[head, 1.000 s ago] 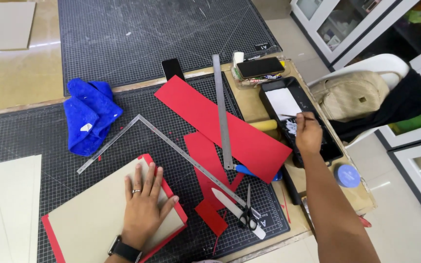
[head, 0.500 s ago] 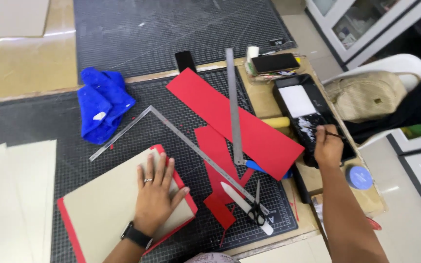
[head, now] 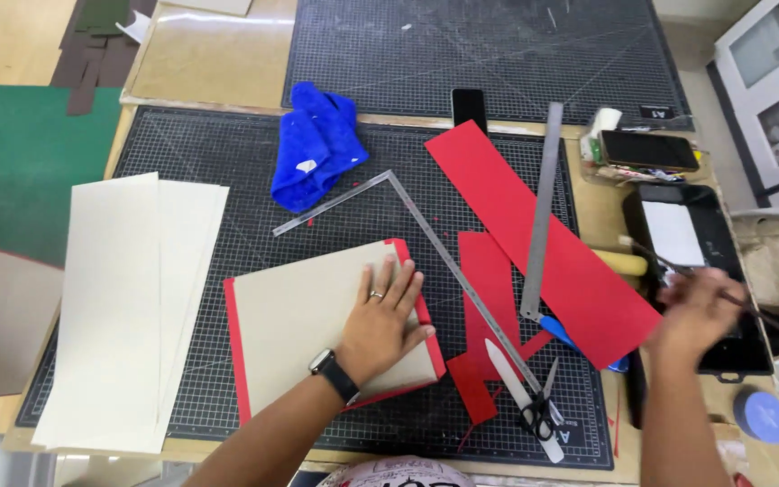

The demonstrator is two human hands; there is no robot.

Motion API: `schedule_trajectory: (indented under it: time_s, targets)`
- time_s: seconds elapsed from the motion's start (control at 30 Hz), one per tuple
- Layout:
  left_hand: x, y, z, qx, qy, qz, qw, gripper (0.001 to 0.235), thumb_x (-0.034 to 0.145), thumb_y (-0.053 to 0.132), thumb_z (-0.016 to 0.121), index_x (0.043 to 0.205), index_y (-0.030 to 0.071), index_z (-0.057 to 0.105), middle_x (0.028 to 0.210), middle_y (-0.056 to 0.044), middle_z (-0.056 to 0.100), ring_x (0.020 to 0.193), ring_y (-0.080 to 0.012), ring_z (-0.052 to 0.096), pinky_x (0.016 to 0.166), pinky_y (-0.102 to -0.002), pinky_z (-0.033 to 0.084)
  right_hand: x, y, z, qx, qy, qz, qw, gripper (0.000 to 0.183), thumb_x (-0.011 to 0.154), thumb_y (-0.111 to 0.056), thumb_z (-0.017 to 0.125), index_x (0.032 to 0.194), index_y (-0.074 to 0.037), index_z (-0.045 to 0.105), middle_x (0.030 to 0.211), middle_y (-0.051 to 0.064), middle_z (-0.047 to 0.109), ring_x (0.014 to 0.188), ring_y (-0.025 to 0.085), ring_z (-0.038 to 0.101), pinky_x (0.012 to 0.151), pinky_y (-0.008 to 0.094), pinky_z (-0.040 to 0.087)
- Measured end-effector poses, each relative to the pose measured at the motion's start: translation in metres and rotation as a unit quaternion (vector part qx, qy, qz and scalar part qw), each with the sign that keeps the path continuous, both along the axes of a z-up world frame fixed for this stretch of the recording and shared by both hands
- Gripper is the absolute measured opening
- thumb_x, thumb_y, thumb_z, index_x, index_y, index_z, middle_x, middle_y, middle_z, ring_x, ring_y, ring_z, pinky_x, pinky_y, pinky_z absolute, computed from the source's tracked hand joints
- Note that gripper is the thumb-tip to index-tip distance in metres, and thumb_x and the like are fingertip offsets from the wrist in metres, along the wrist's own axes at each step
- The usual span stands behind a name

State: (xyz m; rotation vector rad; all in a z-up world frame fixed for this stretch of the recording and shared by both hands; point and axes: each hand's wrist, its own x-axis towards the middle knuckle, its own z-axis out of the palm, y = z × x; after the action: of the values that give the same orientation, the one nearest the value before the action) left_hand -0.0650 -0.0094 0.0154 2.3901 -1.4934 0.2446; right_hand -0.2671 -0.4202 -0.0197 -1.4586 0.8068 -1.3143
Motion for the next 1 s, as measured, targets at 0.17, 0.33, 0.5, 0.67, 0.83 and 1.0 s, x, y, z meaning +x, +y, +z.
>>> schedule_trajectory:
  time_s: [0.17, 0.33, 0.5, 0.67, 0.83, 1.0]
  targets:
    - [-0.008, -0.003, -0.018, -0.008, 0.043, -0.007, 0.999, 0.070, 0.097, 0.054, 0.049, 0.147, 0.004, 0.046, 0.156, -0.016, 0.040, 0.150, -0.0326, 0.026, 0.123, -0.051, 0.012, 0.092, 0.170, 0.060, 0.017, -0.002, 0.163, 0.986, 0.017, 0.110, -0.029, 0.052, 0.106, -0.012, 0.055, 0.087, 0.009, 0.067, 0.072, 0.017, 0.067, 0.067, 0.027, 0.053]
    - [-0.021, 0.005, -0.022, -0.047, 0.068, -0.020, 0.996, 0.065, 0.094, 0.049, 0.059, 0.144, 0.007, 0.052, 0.153, -0.013, 0.046, 0.148, -0.0292, 0.033, 0.123, -0.048, 0.017, 0.136, 0.230, 0.076, -0.061, 0.067, 0.283, 0.955, 0.027, 0.107, -0.023, 0.049, 0.098, -0.002, 0.064, 0.082, 0.016, 0.074, 0.066, 0.021, 0.069, 0.065, 0.033, 0.054]
    - [-0.036, 0.018, -0.006, -0.043, 0.064, -0.054, 0.996, 0.055, 0.097, 0.035, 0.052, 0.142, 0.003, 0.051, 0.151, -0.015, 0.048, 0.147, -0.0345, 0.032, 0.121, -0.054, 0.019, 0.141, 0.233, 0.063, -0.064, 0.111, 0.362, 0.923, 0.024, 0.106, -0.022, 0.044, 0.103, -0.002, 0.057, 0.085, 0.011, 0.064, 0.084, 0.018, 0.070, 0.074, 0.029, 0.059]
    - [-0.041, 0.025, 0.003, -0.021, 0.086, -0.073, 0.993, 0.053, 0.097, 0.031, 0.051, 0.142, 0.003, 0.050, 0.151, -0.013, 0.046, 0.147, -0.0360, 0.030, 0.119, -0.061, 0.017, 0.128, 0.236, 0.070, -0.084, 0.122, 0.349, 0.925, 0.026, 0.107, -0.024, 0.044, 0.102, -0.004, 0.059, 0.088, 0.010, 0.067, 0.075, 0.015, 0.064, 0.070, 0.028, 0.056]
    - [-0.049, 0.032, 0.017, -0.013, 0.100, -0.084, 0.991, 0.052, 0.093, 0.035, 0.058, 0.137, 0.007, 0.056, 0.147, -0.009, 0.052, 0.144, -0.0375, 0.034, 0.114, -0.069, 0.018, 0.094, 0.243, 0.073, -0.145, 0.107, 0.331, 0.926, 0.024, 0.107, -0.016, 0.041, 0.098, -0.001, 0.057, 0.086, 0.012, 0.064, 0.073, 0.017, 0.065, 0.067, 0.028, 0.055]
    - [-0.058, 0.040, 0.027, -0.024, 0.105, -0.103, 0.989, 0.041, 0.096, 0.035, 0.057, 0.126, 0.008, 0.066, 0.139, -0.004, 0.058, 0.145, -0.0346, 0.031, 0.108, -0.075, 0.022, 0.059, 0.245, 0.065, -0.134, 0.076, 0.330, 0.931, 0.023, 0.106, -0.015, 0.044, 0.099, -0.002, 0.060, 0.093, 0.011, 0.065, 0.072, 0.018, 0.066, 0.071, 0.029, 0.058]
